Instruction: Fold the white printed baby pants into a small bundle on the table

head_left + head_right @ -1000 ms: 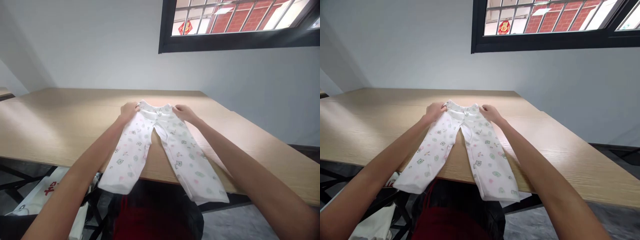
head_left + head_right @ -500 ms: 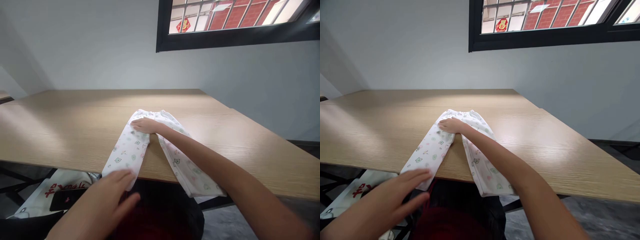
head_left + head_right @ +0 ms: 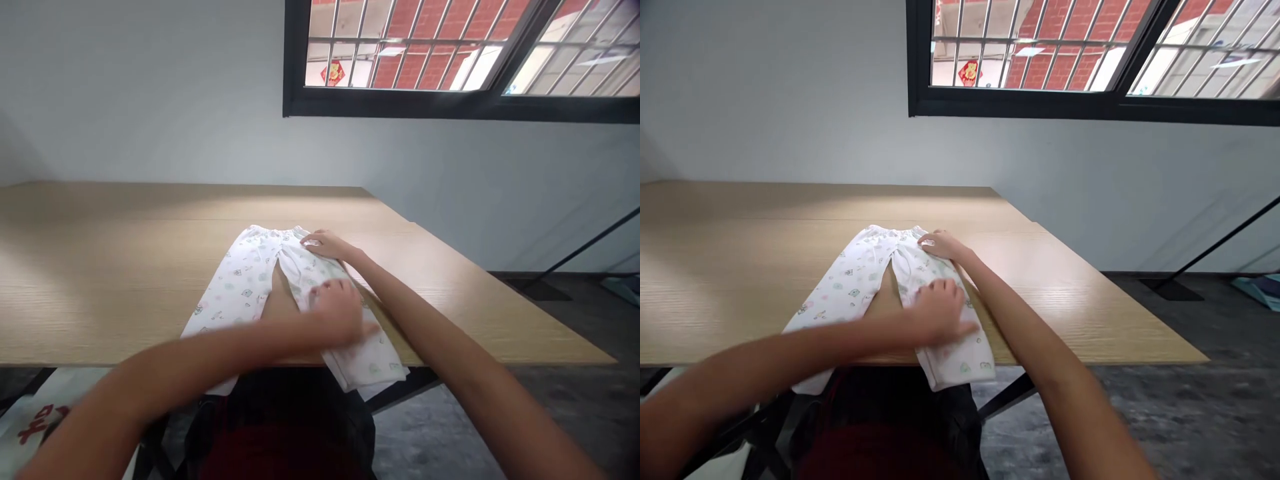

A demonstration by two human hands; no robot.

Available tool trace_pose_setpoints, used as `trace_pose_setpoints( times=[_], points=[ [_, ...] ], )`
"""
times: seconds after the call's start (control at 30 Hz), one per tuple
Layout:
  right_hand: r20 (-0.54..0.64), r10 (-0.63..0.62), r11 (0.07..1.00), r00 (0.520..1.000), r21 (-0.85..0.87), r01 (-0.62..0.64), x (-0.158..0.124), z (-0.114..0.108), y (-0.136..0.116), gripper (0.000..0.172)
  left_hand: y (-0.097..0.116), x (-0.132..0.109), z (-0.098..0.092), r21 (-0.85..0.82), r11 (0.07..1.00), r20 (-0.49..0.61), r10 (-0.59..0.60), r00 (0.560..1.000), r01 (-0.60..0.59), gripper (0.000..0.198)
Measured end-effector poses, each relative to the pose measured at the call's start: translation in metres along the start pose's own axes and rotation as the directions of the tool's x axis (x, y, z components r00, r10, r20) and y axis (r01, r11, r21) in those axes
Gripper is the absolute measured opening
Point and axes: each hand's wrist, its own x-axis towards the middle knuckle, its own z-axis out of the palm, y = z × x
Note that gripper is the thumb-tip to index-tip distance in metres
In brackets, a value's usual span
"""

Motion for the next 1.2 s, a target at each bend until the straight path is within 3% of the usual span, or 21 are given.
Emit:
trace_pose_setpoints(
  times=[0.1,0.2,0.27,0.37,0.43,0.47,0.5,0.53,0.57,0.63,0.67,0.7,0.77,0.83,0.93,1.0,1.1,1.2],
  points=[
    [0.006,0.091,0.996,0.996,0.009,-0.091,0.000,0.004,-0.005,0.032,0.028,-0.039,0.048,0.059,0.990,0.011,0.131,0.991,-0.131,0.078],
    [0.001,0.147,0.984,0.989,0.102,-0.146,-0.001,0.003,-0.012,0.028,0.040,-0.056,0.071,0.134,0.980,-0.132,0.166,0.977,-0.148,0.058],
    [0.007,0.181,0.967,0.984,0.179,-0.179,-0.003,0.000,-0.014,0.025,0.037,-0.057,0.069,0.069,0.992,-0.231,0.121,0.965,-0.108,0.050],
    [0.062,0.237,0.925,0.969,0.290,-0.245,-0.008,-0.010,-0.012,0.023,0.021,-0.062,0.043,-0.222,0.967,-0.262,0.064,0.963,-0.125,0.064],
    [0.125,0.278,0.769,0.952,0.565,-0.299,-0.008,-0.020,-0.013,0.025,0.006,-0.077,0.019,-0.395,0.916,-0.338,-0.069,0.938,-0.075,0.067],
    [0.153,0.280,0.641,0.948,0.705,-0.303,-0.006,-0.025,-0.015,0.025,-0.002,-0.088,0.008,-0.457,0.890,-0.391,-0.193,0.900,-0.007,0.062],
    [0.168,0.268,0.503,0.949,0.816,-0.287,-0.002,-0.030,-0.019,0.024,-0.010,-0.101,-0.003,-0.506,0.858,-0.435,-0.340,0.834,0.086,0.056],
    [0.172,0.243,0.386,0.955,0.886,-0.258,0.004,-0.035,-0.026,0.023,-0.019,-0.115,-0.011,-0.548,0.813,-0.459,-0.487,0.743,0.195,0.052],
    [0.164,0.205,0.329,0.965,0.917,-0.226,0.011,-0.039,-0.034,0.021,-0.029,-0.130,-0.017,-0.585,0.751,-0.456,-0.617,0.641,0.306,0.052],
    [0.162,0.114,0.382,0.980,0.904,-0.193,0.030,-0.041,-0.056,0.020,-0.049,-0.156,-0.023,-0.615,0.606,-0.382,-0.789,0.481,0.505,0.057],
    [0.175,0.075,0.444,0.982,0.876,-0.190,0.040,-0.040,-0.068,0.020,-0.060,-0.167,-0.021,-0.591,0.554,-0.325,-0.829,0.455,0.587,0.059],
    [0.195,0.049,0.531,0.979,0.825,-0.191,0.050,-0.036,-0.080,0.020,-0.071,-0.176,-0.018,-0.542,0.536,-0.272,-0.841,0.468,0.648,0.059],
    [0.236,0.046,0.705,0.971,0.681,-0.199,0.065,-0.024,-0.102,0.020,-0.091,-0.187,-0.006,-0.382,0.603,-0.247,-0.797,0.551,0.700,0.051],
    [0.236,0.058,0.813,0.970,0.553,-0.183,0.070,-0.008,-0.119,0.020,-0.106,-0.190,0.008,-0.146,0.715,-0.353,-0.683,0.639,0.684,0.040],
    [0.170,-0.006,0.901,0.985,0.428,-0.068,0.051,0.016,-0.135,0.035,-0.110,-0.187,0.022,0.172,0.768,-0.527,-0.458,0.716,0.617,0.029],
    [0.165,-0.146,0.947,0.975,0.309,0.090,0.022,0.025,-0.139,0.039,-0.101,-0.181,0.023,0.235,0.806,-0.542,-0.356,0.761,0.544,0.027],
    [0.252,-0.360,0.932,0.898,0.052,0.359,-0.031,0.023,-0.134,0.035,-0.088,-0.158,0.008,0.173,0.901,-0.434,-0.294,0.852,0.399,0.024],
    [0.260,-0.393,0.917,0.882,0.044,0.396,-0.074,0.009,-0.124,0.039,-0.096,-0.114,-0.015,0.077,0.976,-0.178,-0.188,0.966,0.205,0.023]
  ],
)
